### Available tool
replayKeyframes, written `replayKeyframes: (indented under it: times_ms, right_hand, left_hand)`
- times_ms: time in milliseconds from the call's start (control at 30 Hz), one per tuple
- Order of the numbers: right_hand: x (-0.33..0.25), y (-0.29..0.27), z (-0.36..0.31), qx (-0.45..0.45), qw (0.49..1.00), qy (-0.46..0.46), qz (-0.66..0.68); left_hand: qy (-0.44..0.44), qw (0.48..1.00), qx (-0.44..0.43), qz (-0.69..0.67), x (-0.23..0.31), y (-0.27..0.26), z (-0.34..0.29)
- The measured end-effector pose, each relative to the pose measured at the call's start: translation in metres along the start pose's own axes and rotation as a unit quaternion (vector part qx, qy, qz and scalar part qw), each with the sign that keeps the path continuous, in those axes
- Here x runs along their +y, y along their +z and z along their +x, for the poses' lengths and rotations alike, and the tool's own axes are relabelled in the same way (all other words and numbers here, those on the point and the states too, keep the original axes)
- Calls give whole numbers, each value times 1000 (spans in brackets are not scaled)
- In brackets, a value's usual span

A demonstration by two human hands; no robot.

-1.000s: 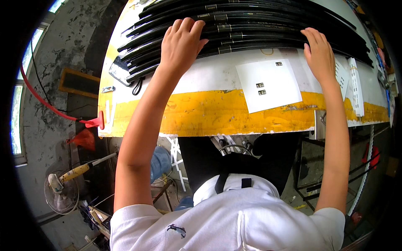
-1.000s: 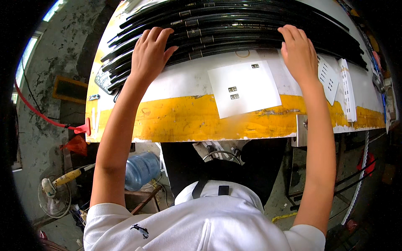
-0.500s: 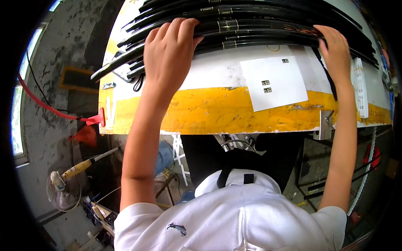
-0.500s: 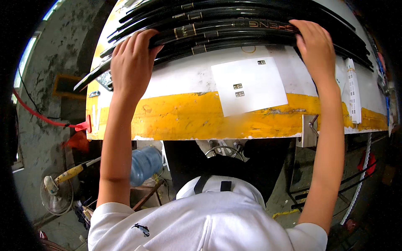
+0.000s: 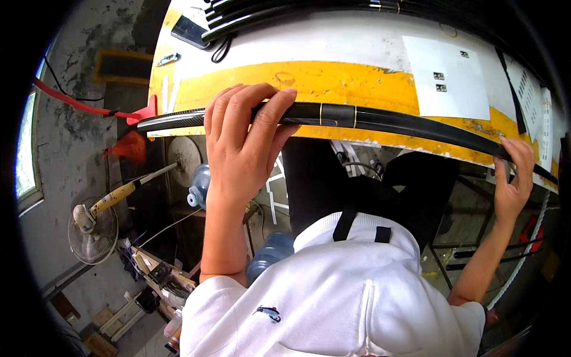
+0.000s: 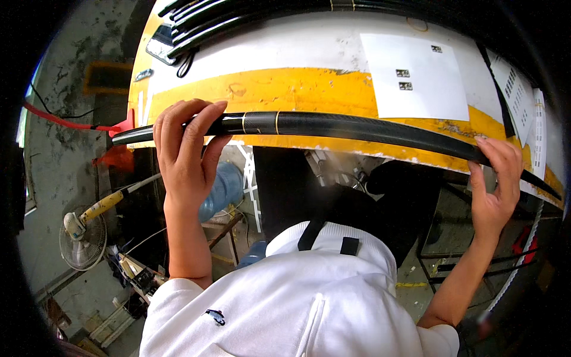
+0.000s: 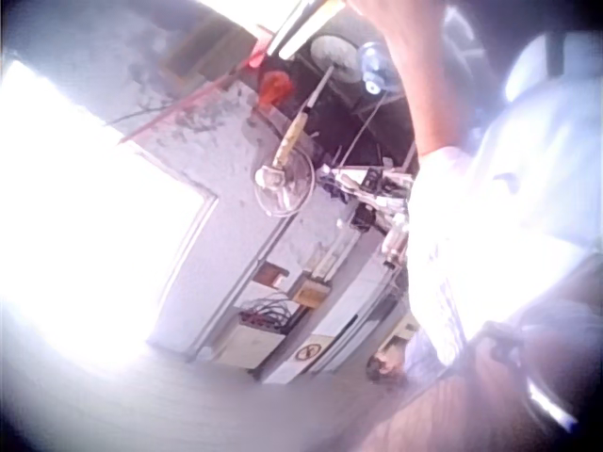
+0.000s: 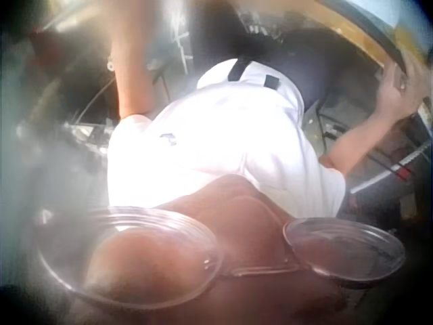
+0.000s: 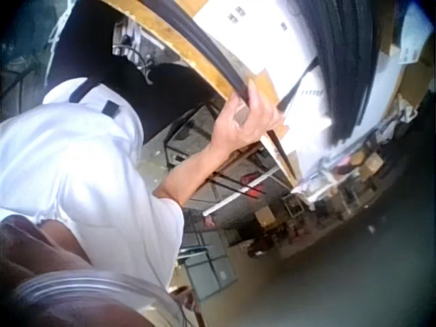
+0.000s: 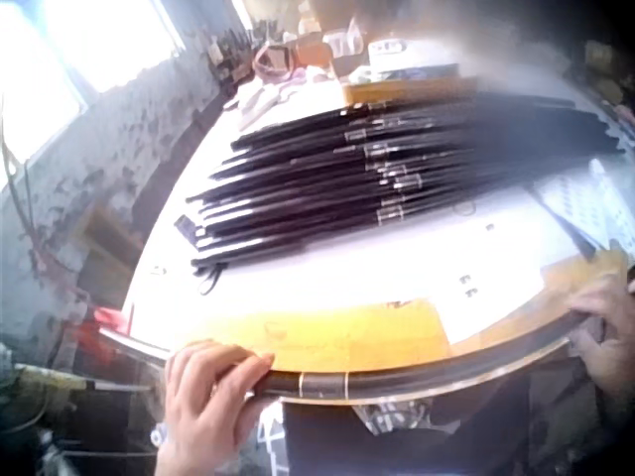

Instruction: The person applies decorative or branding labels to long black poles by hand. The person peels small gold labels from a sheet, positions them carefully onto a specific section of a pole, and smooths them down.

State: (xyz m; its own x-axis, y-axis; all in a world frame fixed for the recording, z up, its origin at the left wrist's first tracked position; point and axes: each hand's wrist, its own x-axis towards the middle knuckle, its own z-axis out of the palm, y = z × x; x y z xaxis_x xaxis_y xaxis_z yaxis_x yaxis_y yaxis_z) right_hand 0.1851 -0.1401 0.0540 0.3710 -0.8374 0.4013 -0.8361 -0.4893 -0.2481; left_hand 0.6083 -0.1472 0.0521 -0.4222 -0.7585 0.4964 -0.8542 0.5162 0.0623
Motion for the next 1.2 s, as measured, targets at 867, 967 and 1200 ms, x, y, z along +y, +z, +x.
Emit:
replayKeyframes:
  times_ms: [867,967,1200]
  right_hand:
    - [-28,64,-8,40,998,32,34]
    - [-39,50,3,18,999,16,33]
    - [-30,46,43,46,991,126,-21]
  left_hand:
    - [-54,995,19,-80,-27,39,-38]
    - [-60,995,-13,-74,-22,31,-36]
    - [-24,971,-134,-199,20,9,22]
